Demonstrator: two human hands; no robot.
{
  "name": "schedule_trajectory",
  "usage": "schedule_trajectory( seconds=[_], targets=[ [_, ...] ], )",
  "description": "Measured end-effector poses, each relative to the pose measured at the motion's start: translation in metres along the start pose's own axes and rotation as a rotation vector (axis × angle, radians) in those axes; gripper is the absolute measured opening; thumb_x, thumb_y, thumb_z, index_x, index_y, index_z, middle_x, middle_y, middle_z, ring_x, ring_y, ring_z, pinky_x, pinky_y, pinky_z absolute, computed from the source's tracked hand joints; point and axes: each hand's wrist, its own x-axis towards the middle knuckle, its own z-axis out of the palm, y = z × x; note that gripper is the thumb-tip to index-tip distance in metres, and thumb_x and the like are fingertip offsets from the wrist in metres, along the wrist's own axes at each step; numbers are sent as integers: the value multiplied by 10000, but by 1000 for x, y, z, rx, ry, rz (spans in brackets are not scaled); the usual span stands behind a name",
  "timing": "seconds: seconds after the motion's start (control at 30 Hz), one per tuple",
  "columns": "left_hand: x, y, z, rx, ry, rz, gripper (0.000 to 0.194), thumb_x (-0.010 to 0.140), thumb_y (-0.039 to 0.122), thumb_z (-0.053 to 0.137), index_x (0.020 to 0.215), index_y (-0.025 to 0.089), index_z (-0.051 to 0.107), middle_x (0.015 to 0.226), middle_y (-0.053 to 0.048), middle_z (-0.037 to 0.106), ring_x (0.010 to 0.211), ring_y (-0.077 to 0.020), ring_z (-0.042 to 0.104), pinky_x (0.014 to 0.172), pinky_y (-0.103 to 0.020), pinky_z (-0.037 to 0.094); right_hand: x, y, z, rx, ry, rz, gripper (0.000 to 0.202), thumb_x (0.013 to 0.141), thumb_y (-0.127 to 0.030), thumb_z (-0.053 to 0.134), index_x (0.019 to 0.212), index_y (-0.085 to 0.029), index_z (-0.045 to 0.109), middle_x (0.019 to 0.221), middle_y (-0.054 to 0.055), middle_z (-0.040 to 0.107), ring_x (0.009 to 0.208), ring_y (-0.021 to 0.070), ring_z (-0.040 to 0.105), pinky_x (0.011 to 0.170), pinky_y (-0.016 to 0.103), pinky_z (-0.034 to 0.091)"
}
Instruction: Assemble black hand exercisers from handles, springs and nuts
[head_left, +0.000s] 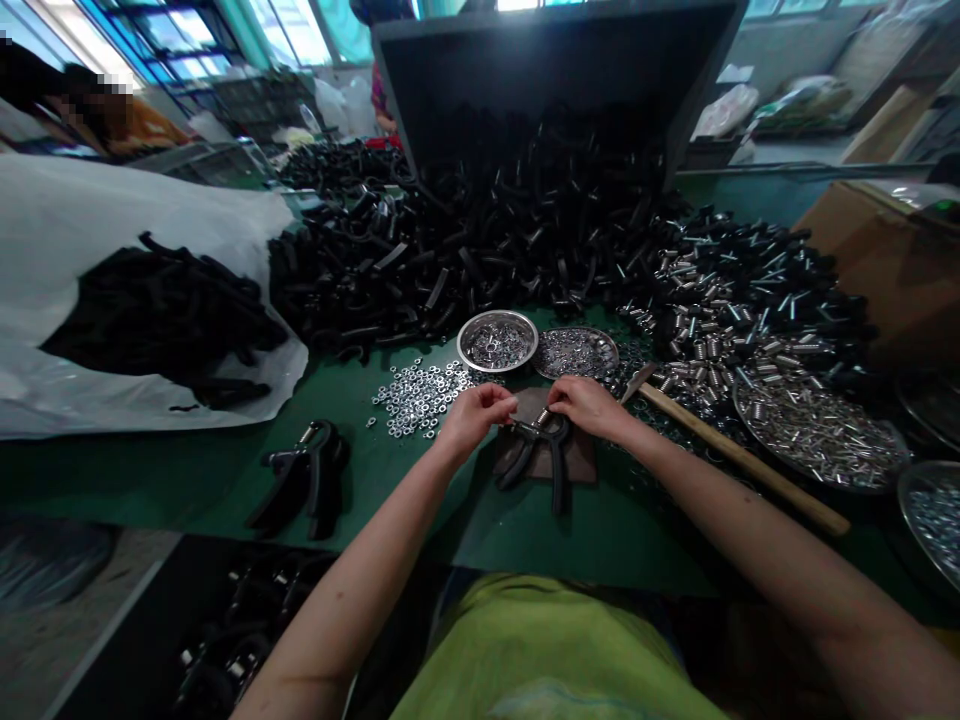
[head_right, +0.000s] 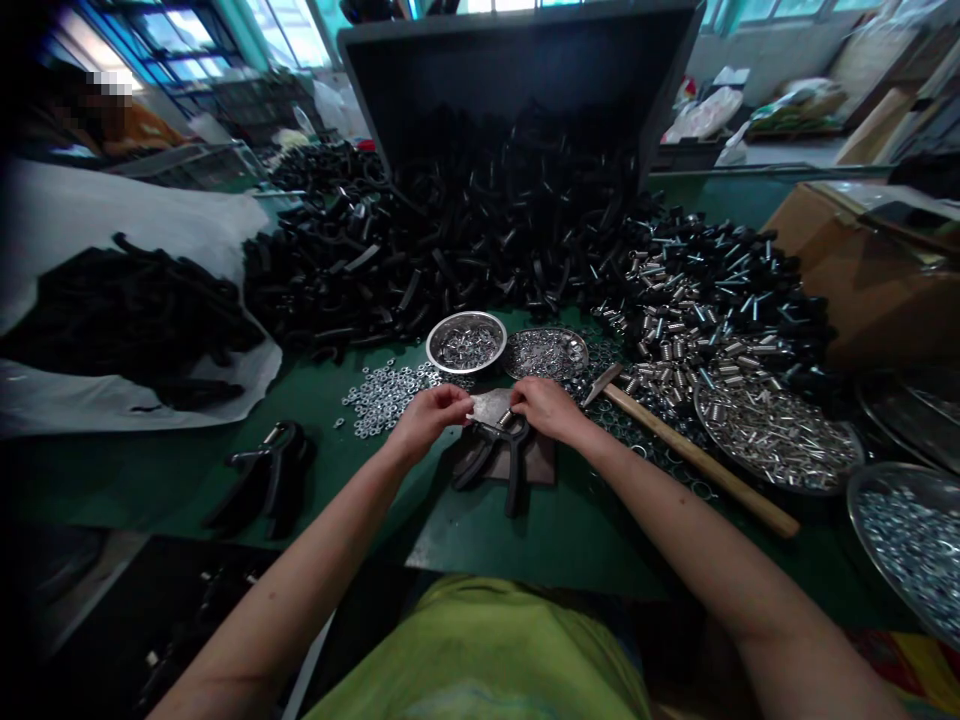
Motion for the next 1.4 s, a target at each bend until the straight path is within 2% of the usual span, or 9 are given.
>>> schedule_trajectory(
  seconds=[0.33,0.47,0.6,0.73,0.87,1.03,1.17,1.27,1.4],
  targets=[
    [-3,-12,31,729,-43,344,151,772,314,658,741,180,597,852,-32,610,873,-194,534,754,-296,394,12,-8,-8,-99,-126,60,139,728,-196,638,864,-224,643,801,3,662,756,161,593,626,236,387],
    [-2,-17,38,877,-72,403,134,810,295,618,772,174,576,907,-60,596,904,-212,520,760,-314,385,-24,15,-24,-143,27,88,231,820,-256,569,1045,-210,598,979,53,644,932,197,564,771,293,412],
    [-5,-14,39,979,-119,468,110,850,273,555,822,166,553,943,-85,572,910,-219,507,769,-331,391,-80,55,-45,-439,240,260,239,882,-320,485,1034,-184,610,1017,117,617,997,267,528,798,368,416],
    [-4,-7,41,1034,-174,472,82,859,247,528,842,169,551,953,-88,561,903,-215,510,772,-334,390,-117,82,-48,-637,172,454,307,881,-386,476,1057,-164,593,964,142,608,894,286,563,685,370,425],
    [2,-10,41,877,-187,403,95,809,254,599,783,174,555,887,-49,557,850,-183,517,744,-301,398,-121,88,-36,-633,125,495,289,907,-354,420,995,-139,592,924,133,620,850,266,593,679,358,425],
    [11,-22,41,580,-99,173,178,696,283,703,721,164,573,769,8,555,712,-127,509,640,-238,390,-114,68,-41,-405,265,470,358,921,-332,358,1151,-136,551,1037,158,612,805,257,609,629,358,451],
    [17,-25,44,507,-110,84,186,648,271,729,650,150,588,666,20,561,616,-104,494,568,-219,358,-110,19,-49,118,407,251,433,945,-343,303,1346,-227,419,927,73,655,672,177,612,550,299,485],
    [19,-24,44,492,-133,68,203,643,283,727,601,145,584,608,23,561,569,-97,485,540,-216,348,-102,-12,-38,237,505,148,466,950,-310,283,1411,-271,333,1029,71,656,742,166,632,618,305,528],
    [17,-23,43,485,-131,46,200,635,291,728,596,146,596,588,25,560,555,-97,481,530,-216,346,-89,-24,-24,96,217,92,424,915,-255,361,1326,-255,468,1166,62,642,956,215,636,821,379,521]
  ],
)
